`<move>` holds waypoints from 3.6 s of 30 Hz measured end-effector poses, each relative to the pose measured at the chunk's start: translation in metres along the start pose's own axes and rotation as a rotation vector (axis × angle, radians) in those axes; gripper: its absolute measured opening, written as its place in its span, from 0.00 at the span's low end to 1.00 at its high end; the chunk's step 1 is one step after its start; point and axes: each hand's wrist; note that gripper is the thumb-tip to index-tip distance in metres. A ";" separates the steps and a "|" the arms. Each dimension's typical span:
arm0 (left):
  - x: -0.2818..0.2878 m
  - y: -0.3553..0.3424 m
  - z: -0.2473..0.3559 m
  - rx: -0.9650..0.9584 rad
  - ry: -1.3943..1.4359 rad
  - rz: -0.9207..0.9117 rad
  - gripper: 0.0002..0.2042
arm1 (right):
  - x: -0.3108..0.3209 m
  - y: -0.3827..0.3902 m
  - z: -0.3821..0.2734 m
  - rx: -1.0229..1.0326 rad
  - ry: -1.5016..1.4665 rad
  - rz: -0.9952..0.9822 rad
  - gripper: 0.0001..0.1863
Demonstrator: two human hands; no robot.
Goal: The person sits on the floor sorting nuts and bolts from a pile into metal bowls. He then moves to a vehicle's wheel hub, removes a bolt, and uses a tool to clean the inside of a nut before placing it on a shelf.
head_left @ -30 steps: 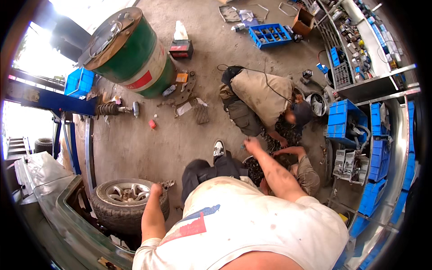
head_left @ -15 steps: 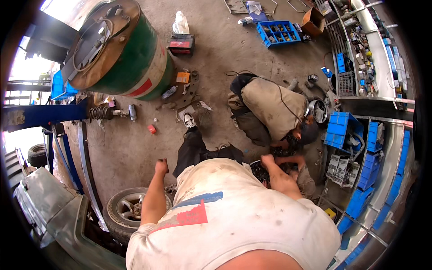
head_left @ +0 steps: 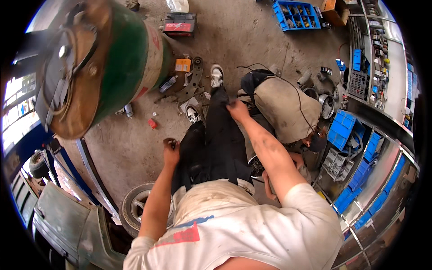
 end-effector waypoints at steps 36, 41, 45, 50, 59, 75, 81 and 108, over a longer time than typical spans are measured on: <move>-0.120 -0.165 0.090 0.777 -0.100 -0.184 0.15 | -0.148 -0.390 -0.160 0.355 -0.763 0.238 0.15; -0.096 -0.165 0.199 0.563 0.248 -0.142 0.15 | 0.047 -0.289 -0.232 0.466 -0.980 0.283 0.19; -0.063 -0.156 0.305 0.318 0.461 -0.166 0.15 | 0.172 -0.214 -0.283 0.783 -0.862 0.389 0.22; 0.010 -0.094 0.389 0.003 0.737 -0.232 0.15 | 0.252 -0.074 -0.331 0.912 -1.023 0.389 0.19; 0.141 0.009 0.390 -0.227 0.838 -0.289 0.17 | 0.301 0.116 -0.387 1.293 -0.911 0.522 0.20; 0.271 0.092 0.365 -0.575 1.104 -0.171 0.23 | 0.263 0.277 -0.408 1.513 -0.718 0.246 0.20; 0.290 0.110 0.354 -0.667 1.090 -0.149 0.23 | 0.254 0.298 -0.404 1.382 -0.737 0.016 0.21; 0.276 0.123 0.348 -0.914 1.046 0.110 0.23 | 0.245 0.318 -0.389 1.531 -0.807 -0.224 0.22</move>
Point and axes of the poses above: each hand's wrist, its own y-axis away from the middle knuckle, its own x-axis out of the back of the hand, z = x × y, and after that the axes turned 14 degrees about z, right-handed
